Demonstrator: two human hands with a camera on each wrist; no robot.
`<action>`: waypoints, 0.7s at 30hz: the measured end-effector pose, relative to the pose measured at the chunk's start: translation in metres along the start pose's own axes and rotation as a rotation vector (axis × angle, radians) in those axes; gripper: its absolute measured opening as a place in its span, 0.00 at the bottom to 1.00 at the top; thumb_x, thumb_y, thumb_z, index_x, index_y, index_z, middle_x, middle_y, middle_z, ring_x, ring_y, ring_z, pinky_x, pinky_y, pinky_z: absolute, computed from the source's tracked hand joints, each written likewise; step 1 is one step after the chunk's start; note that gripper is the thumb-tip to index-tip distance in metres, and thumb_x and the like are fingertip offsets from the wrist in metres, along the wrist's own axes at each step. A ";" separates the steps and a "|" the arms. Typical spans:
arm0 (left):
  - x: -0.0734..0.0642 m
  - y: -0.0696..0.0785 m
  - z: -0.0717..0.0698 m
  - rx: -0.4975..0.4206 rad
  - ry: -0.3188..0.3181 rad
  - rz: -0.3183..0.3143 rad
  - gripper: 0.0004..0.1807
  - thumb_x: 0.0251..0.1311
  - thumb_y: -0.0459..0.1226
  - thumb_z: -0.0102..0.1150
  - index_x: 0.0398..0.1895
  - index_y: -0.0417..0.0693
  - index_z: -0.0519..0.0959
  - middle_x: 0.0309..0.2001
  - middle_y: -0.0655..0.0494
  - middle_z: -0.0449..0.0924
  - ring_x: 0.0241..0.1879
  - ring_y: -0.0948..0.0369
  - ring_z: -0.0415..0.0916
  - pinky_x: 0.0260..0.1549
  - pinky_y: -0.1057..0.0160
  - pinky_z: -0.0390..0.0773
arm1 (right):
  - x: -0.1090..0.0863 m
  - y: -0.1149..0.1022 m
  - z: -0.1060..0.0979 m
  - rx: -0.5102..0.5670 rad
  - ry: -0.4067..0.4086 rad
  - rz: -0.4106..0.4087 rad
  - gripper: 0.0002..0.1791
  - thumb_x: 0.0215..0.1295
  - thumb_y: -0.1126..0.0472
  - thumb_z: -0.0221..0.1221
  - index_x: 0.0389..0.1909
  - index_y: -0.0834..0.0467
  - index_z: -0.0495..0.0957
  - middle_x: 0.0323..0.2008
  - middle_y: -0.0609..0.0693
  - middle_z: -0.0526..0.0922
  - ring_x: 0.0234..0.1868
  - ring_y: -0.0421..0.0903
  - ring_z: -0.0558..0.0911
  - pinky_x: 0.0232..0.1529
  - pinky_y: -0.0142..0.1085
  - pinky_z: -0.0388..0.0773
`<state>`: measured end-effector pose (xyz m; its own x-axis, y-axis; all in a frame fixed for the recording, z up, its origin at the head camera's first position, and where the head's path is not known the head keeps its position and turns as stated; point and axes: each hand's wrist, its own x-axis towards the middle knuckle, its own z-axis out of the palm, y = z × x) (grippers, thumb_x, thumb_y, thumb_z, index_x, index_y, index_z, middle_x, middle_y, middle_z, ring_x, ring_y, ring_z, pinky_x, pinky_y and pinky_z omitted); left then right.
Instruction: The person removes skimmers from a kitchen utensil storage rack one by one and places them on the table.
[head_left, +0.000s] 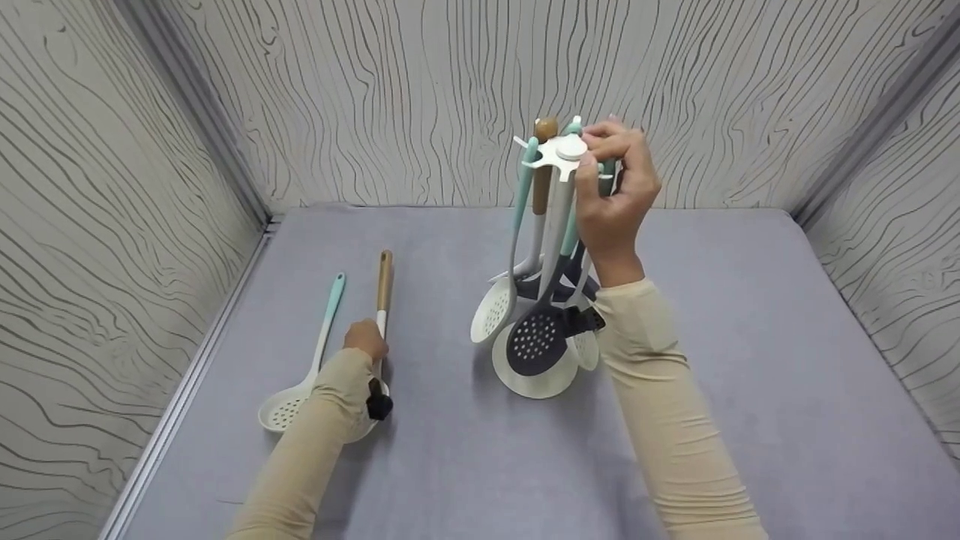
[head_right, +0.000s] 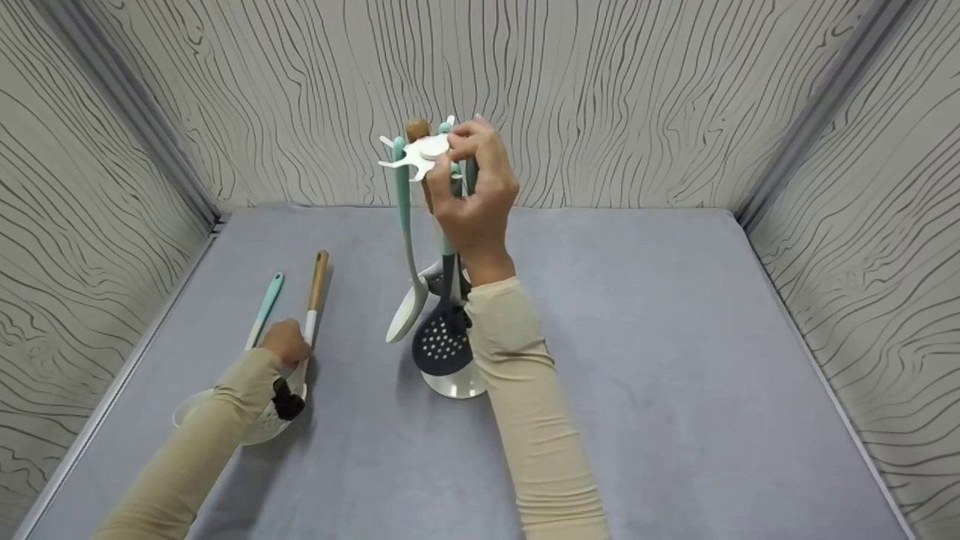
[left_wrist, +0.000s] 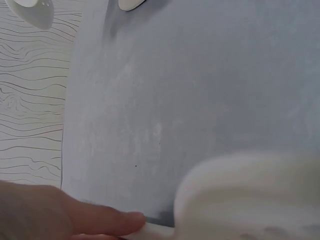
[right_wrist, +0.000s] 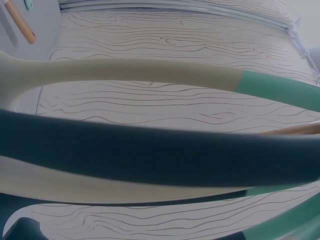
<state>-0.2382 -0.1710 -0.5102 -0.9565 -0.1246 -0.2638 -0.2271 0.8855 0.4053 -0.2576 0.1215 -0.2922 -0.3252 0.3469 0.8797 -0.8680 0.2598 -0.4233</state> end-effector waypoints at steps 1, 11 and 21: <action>-0.001 0.000 -0.001 -0.002 -0.003 -0.001 0.14 0.57 0.27 0.55 0.43 0.22 0.76 0.40 0.30 0.82 0.39 0.44 0.82 0.38 0.53 0.86 | 0.000 0.000 0.000 -0.001 -0.002 0.000 0.15 0.50 0.62 0.53 0.23 0.74 0.71 0.30 0.69 0.80 0.42 0.45 0.82 0.68 0.45 0.74; 0.063 -0.040 0.047 0.088 -0.014 0.022 0.13 0.55 0.31 0.60 0.41 0.29 0.79 0.37 0.37 0.84 0.35 0.49 0.82 0.33 0.54 0.85 | 0.000 0.001 0.000 0.003 0.002 -0.009 0.14 0.50 0.62 0.53 0.23 0.74 0.71 0.31 0.70 0.80 0.42 0.46 0.83 0.65 0.46 0.75; 0.120 -0.087 0.093 0.110 0.017 0.037 0.10 0.52 0.30 0.60 0.35 0.31 0.80 0.31 0.39 0.84 0.27 0.52 0.79 0.23 0.55 0.81 | -0.001 0.000 0.000 0.001 0.000 0.005 0.15 0.51 0.62 0.53 0.23 0.74 0.71 0.31 0.70 0.80 0.43 0.49 0.83 0.67 0.43 0.74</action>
<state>-0.3159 -0.2212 -0.6582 -0.9671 -0.0975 -0.2351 -0.1710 0.9332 0.3162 -0.2573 0.1212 -0.2928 -0.3295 0.3481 0.8776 -0.8667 0.2573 -0.4274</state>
